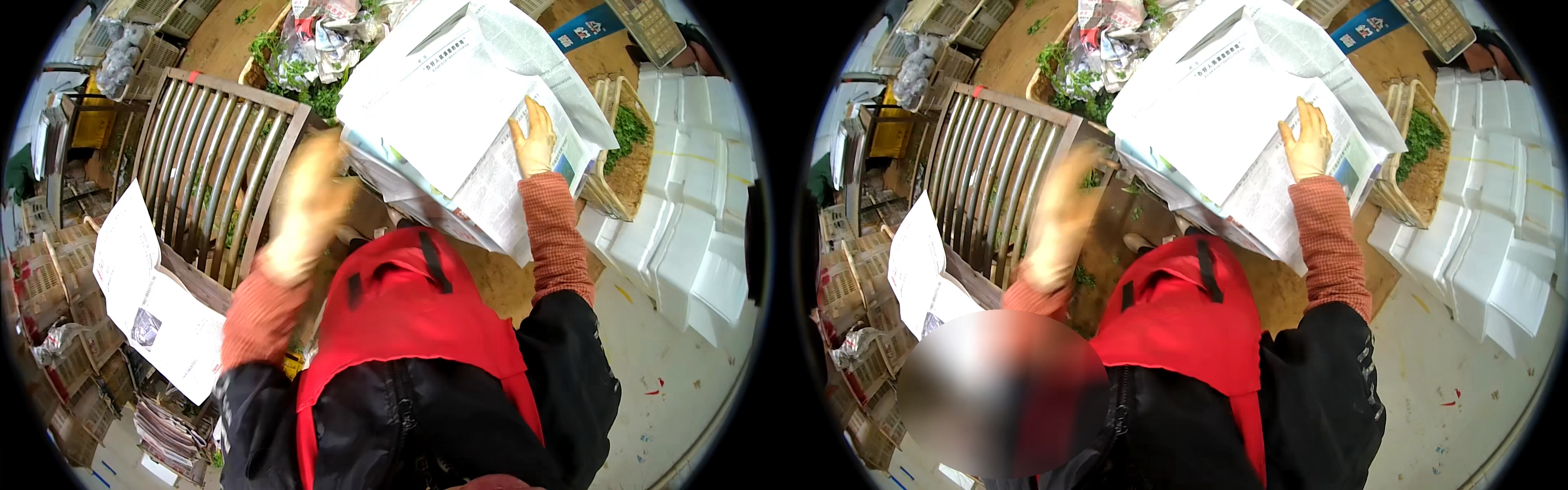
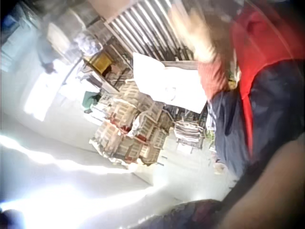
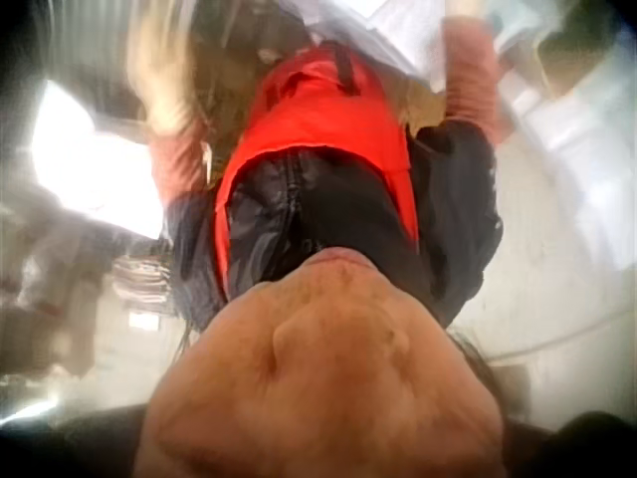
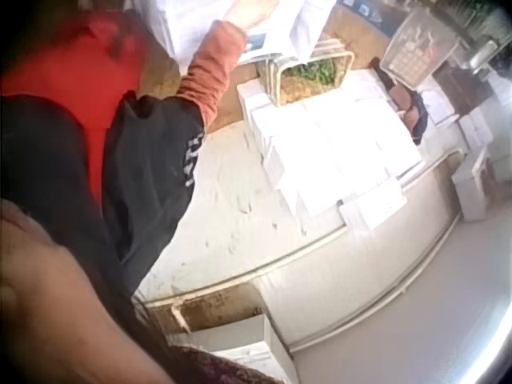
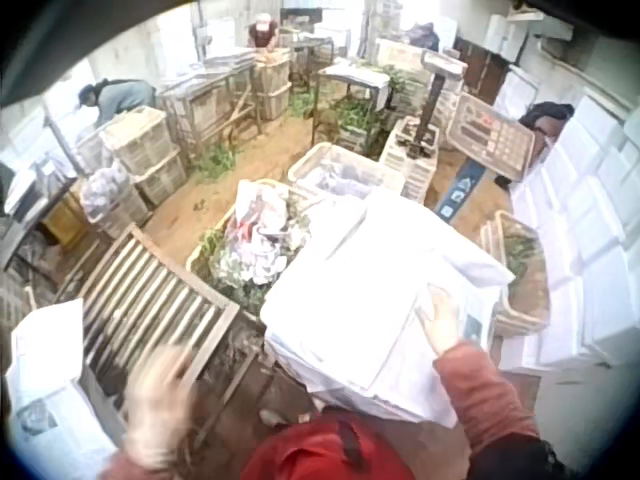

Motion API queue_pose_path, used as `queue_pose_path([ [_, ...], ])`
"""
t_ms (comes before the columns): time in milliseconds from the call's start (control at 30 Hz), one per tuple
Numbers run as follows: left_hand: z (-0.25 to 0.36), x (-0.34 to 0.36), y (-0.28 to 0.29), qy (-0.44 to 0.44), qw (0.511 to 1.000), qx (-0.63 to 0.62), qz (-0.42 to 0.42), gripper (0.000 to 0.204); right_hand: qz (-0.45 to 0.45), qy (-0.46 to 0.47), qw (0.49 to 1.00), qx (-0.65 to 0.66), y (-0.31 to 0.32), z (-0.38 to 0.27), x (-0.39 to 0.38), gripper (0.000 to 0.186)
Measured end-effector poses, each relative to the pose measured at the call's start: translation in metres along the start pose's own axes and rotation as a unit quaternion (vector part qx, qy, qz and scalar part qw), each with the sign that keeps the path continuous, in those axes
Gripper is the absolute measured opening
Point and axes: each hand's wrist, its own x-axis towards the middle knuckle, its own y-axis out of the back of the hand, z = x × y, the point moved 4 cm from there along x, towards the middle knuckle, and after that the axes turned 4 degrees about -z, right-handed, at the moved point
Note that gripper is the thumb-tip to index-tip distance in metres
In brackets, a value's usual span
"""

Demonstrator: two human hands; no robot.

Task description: The person wraps bundles of green leafy vegetables in newspaper sheets. They pick up a bundle, place it on a sheet of newspaper, fold the paper around the greens, and place the wrapped bundle into a white plastic basket. The process is repeated for multiple bundles.

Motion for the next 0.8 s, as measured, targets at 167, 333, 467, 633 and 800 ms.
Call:
queue_pose_path([
  [167, -0.027, 0.103, -0.239, -0.147, 0.935, 0.236, -0.222, 0.071, -0.009, -0.048, 0.991, -0.128, -0.047, 0.043, 0.038, 0.064],
  [333, -0.129, 0.143, -0.311, 0.047, 0.854, 0.339, -0.393, 0.073, -0.079, -0.13, 0.972, -0.178, -0.124, 0.116, 0.02, 0.06],
  [467, -0.136, 0.152, -0.328, 0.045, 0.861, 0.325, -0.389, 0.069, -0.026, -0.098, 0.98, -0.172, -0.142, 0.134, 0.012, 0.054],
  [633, -0.114, 0.146, -0.303, 0.129, 0.876, 0.259, -0.387, 0.055, 0.018, -0.05, 0.996, -0.072, -0.124, 0.139, 0.023, 0.057],
  [800, -0.07, 0.075, -0.164, 0.043, 0.963, 0.076, -0.256, 0.039, 0.076, 0.136, 0.988, -0.018, -0.084, 0.077, 0.007, 0.054],
])
